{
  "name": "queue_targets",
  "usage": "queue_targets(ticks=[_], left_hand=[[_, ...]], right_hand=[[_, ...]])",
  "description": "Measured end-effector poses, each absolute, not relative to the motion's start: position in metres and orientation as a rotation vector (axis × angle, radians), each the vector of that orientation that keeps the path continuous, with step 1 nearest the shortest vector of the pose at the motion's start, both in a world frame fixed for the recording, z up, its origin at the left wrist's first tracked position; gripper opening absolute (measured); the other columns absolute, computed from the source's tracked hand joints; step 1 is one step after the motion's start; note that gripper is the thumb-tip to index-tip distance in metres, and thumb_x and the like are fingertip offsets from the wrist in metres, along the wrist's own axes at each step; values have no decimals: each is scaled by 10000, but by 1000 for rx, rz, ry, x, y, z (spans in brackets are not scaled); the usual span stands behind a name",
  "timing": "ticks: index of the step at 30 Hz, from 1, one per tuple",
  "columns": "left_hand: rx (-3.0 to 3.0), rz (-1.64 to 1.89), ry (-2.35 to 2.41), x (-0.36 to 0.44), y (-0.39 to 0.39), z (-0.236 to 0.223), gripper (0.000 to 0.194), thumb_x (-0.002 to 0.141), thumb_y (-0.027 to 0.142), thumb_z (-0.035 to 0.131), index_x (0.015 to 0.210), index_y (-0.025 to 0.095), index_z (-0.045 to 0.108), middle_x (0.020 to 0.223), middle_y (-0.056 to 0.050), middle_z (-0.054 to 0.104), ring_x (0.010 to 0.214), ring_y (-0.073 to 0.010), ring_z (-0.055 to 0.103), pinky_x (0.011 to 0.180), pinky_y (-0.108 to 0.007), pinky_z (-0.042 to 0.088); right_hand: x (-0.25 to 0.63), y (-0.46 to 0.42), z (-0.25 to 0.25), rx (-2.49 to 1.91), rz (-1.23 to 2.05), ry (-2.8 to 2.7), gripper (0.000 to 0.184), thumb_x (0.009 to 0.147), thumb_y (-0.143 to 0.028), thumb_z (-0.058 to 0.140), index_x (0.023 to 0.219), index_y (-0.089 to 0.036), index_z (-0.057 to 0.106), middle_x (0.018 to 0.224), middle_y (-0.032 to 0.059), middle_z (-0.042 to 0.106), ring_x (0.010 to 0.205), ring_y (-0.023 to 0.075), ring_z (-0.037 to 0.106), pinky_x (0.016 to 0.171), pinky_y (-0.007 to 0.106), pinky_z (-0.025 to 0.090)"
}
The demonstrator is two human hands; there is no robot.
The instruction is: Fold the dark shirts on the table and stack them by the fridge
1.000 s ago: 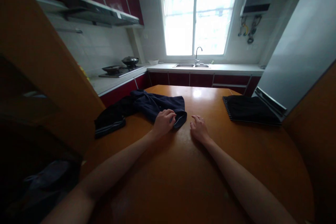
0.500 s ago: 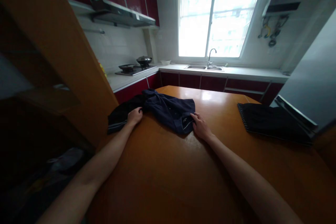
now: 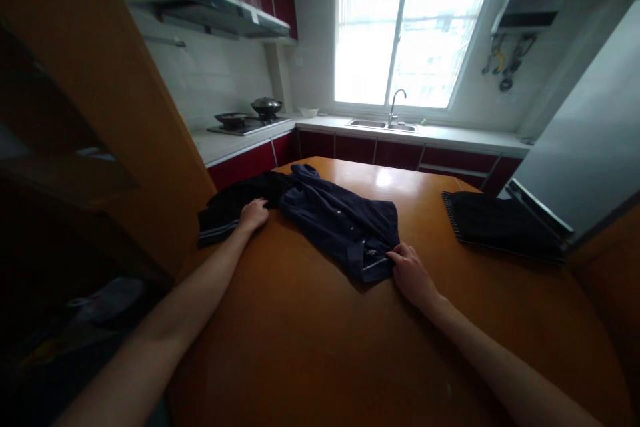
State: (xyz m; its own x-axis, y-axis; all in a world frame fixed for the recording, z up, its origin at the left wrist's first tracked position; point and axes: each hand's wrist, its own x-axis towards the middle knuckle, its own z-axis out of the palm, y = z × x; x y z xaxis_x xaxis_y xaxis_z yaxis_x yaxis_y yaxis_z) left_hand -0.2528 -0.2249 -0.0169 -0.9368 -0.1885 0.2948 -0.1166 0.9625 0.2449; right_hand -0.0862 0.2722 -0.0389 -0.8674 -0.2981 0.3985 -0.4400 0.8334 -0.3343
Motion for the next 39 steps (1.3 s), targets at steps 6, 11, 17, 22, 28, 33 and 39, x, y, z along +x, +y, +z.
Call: queue_targets(ticks=[6, 11, 17, 22, 28, 33, 39], left_hand=[[238, -328, -2805, -255, -224, -18, 492, 800, 157, 511, 1268, 132, 662, 1439, -123, 557, 1376, -285, 453, 1153, -398, 341], [216, -329, -2809, -255, -224, -17, 489, 793, 154, 512, 1255, 135, 672, 1420, -122, 574, 1357, -289, 475, 1142, -393, 361], [168, -329, -2836, -255, -220, -12, 523, 776, 148, 504, 1271, 139, 671, 1400, -92, 597, 1364, -252, 473, 1148, -320, 346], [86, -353, -2853, -264, -206, -8, 514, 808, 181, 486, 1285, 107, 662, 1407, -94, 593, 1369, -235, 467, 1152, -270, 320], [22, -407, -2803, -282, -185, -5, 527, 984, 296, 365, 1501, 227, 439, 1534, -70, 454, 1409, -241, 403, 1146, -386, 332], [55, -441, -2855, -304, -183, -9, 503, 986, 556, 368, 1436, 386, 514, 1596, -28, 355, 1465, -379, 264, 1128, -577, 278], [290, -473, -2856, -339, -185, -16, 595, 976, 617, 279, 1450, 343, 511, 1559, -80, 411, 1435, -409, 289, 1115, -624, 243]], right_hand=[[-1, 313, -38, 516, 573, -2699, 455, 796, -58, 448, 1128, -191, 729, 1070, 118, 622, 1024, 262, 590, 949, 423, 525], [55, 337, -42, 414, 591, -2687, 407, 781, -103, 485, 1075, -224, 739, 1048, 130, 641, 973, 277, 637, 884, 448, 569], [112, 323, -38, 452, 686, -2674, 369, 790, -156, 527, 1060, -299, 735, 1001, 106, 669, 857, 247, 696, 749, 363, 624], [136, 270, -9, 780, 829, -2786, 358, 869, -201, 560, 1170, -339, 695, 1048, 74, 693, 882, 197, 720, 769, 253, 616], [112, 246, 18, 954, 894, -2805, 333, 911, -261, 584, 1210, -376, 675, 969, 43, 726, 810, 194, 730, 700, 252, 611], [69, 263, 22, 787, 962, -2718, 302, 949, -295, 540, 1201, -381, 684, 968, 60, 718, 822, 219, 715, 688, 310, 607], [18, 271, 23, 683, 966, -2689, 226, 947, -330, 540, 1078, -329, 724, 1034, 94, 698, 928, 256, 679, 790, 398, 592]])
